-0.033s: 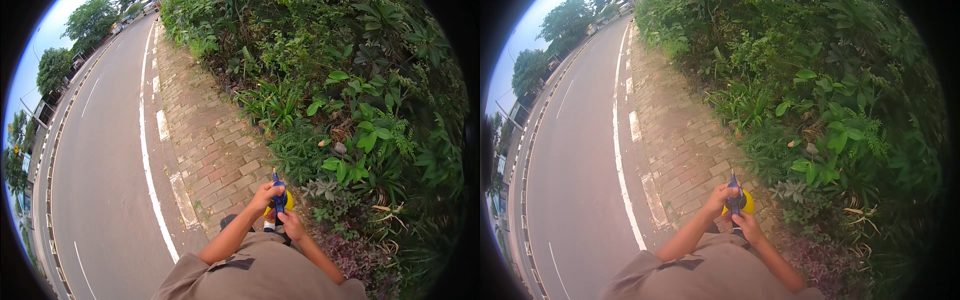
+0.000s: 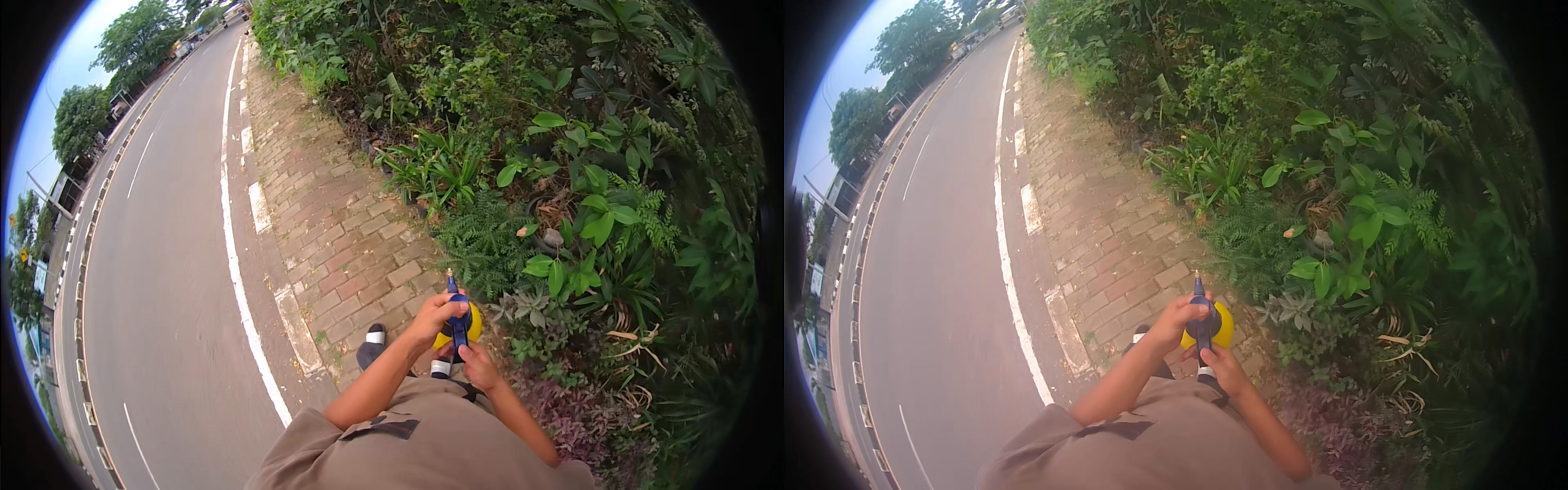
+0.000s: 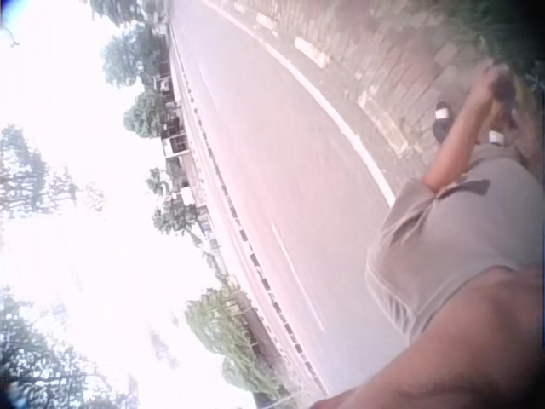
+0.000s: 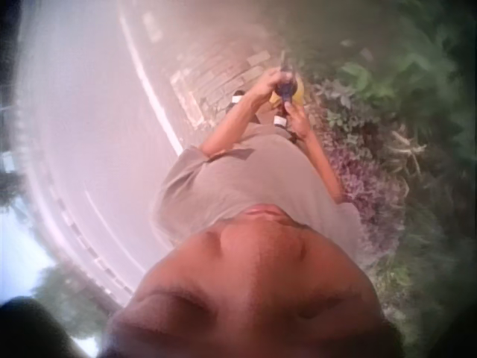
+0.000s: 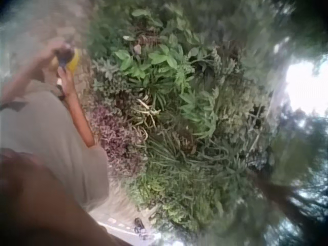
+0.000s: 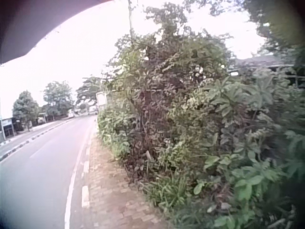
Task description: The person assembles a yellow handheld pressure sprayer, then walks along a roadside sidewalk and sprays liquid onto various plants and weeds growing along the curb.
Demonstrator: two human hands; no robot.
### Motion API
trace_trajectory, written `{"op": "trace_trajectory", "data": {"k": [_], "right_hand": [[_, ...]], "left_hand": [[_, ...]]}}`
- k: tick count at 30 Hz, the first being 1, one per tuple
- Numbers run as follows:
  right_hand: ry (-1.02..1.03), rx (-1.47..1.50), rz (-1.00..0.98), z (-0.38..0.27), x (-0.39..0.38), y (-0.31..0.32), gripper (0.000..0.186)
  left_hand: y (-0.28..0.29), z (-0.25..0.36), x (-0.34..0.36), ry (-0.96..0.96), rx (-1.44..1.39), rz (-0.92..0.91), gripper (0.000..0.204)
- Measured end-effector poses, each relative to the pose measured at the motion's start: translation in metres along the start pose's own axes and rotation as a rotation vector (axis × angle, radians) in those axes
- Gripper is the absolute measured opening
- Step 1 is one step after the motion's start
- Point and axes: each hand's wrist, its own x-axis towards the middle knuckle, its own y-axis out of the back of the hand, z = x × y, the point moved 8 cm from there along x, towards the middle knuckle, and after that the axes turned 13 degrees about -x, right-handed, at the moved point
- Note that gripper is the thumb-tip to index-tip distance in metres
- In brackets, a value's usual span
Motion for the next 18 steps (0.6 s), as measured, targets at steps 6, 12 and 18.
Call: {"op": "trace_trajectory", "data": {"k": [6,12,18], "right_hand": [[-0.044,-0.089,0.281,0.006,0.086,0.03,0.04],[-0.192,-0.251,0.414,0.028,0.15,0.024,0.041],[-0.303,-0.011,0.581,0.096,0.175,-0.006,0.036]], "left_hand": [[0.023,0.025,0.104,0.176,-0.147,-0.084,0.032],[0.099,-0.006,0.159,0.365,-0.45,0.032,0.026],[0.145,-0.034,0.185,0.578,-0.195,0.056,0.023]]}}
